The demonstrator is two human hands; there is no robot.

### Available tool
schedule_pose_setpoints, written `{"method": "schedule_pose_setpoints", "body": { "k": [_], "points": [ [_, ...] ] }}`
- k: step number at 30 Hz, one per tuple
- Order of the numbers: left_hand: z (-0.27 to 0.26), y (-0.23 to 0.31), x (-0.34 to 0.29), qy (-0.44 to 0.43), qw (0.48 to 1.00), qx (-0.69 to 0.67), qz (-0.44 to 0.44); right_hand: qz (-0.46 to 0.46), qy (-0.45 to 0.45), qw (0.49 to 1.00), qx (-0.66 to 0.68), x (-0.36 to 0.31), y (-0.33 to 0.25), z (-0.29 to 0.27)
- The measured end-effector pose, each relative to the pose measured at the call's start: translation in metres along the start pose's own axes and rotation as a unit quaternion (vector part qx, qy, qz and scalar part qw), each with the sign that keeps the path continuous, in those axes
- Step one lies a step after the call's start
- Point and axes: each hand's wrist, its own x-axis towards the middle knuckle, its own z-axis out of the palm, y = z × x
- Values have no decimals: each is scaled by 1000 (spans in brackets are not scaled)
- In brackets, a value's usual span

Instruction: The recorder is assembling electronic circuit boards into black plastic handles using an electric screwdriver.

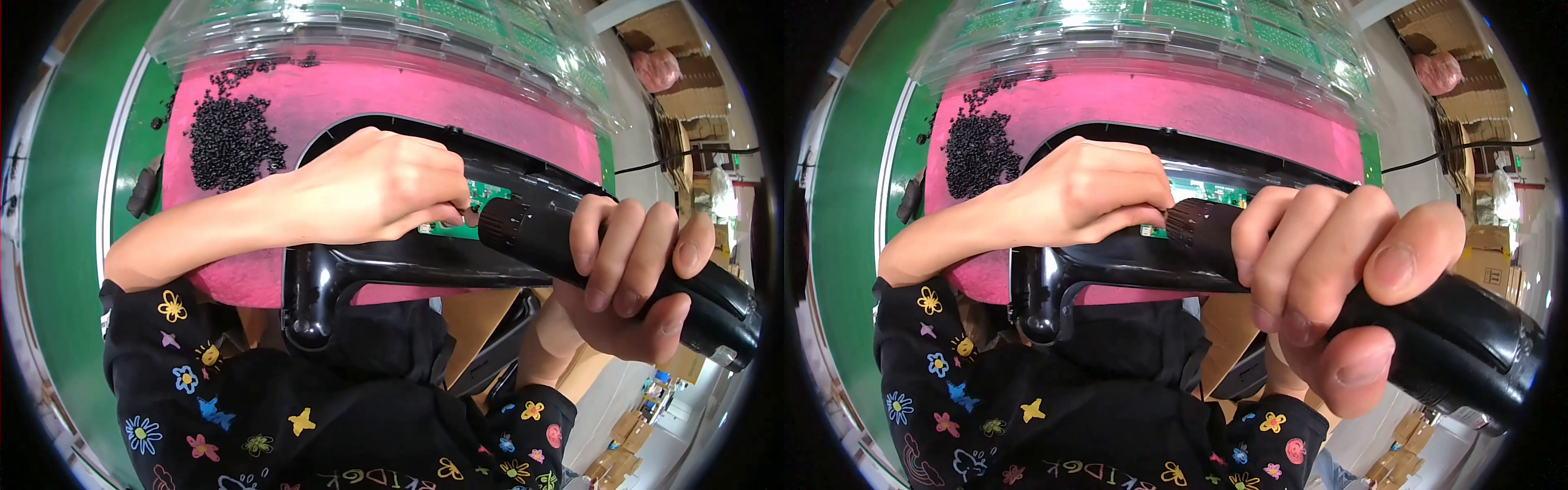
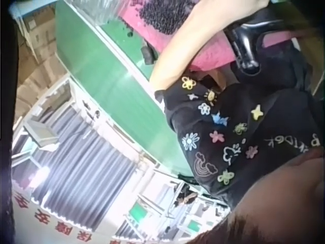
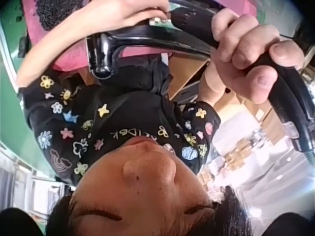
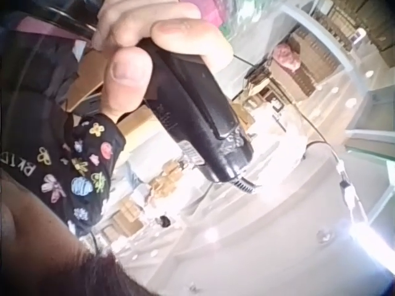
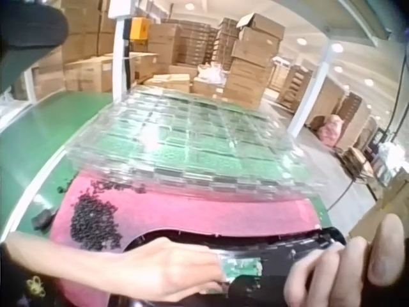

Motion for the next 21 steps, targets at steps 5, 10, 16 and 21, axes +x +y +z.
{"method": "schedule_pose_setpoints", "body": {
  "k": [5, 10, 16, 21],
  "points": [
    [-3, 1, 5, -18, 999, -38, 9, 4, 15, 999, 36, -2, -13, -7],
    [-10, 8, 9, -44, 996, -54, -53, 48, 27, 996, -66, -9, -19, -27],
    [-5, 12, 7, -27, 999, 28, 16, 46, 105, 988, -104, -29, -6, -49],
    [2, 7, 7, -20, 999, 32, 19, 59, 125, 986, -95, -32, -3, -52]
  ]
}}
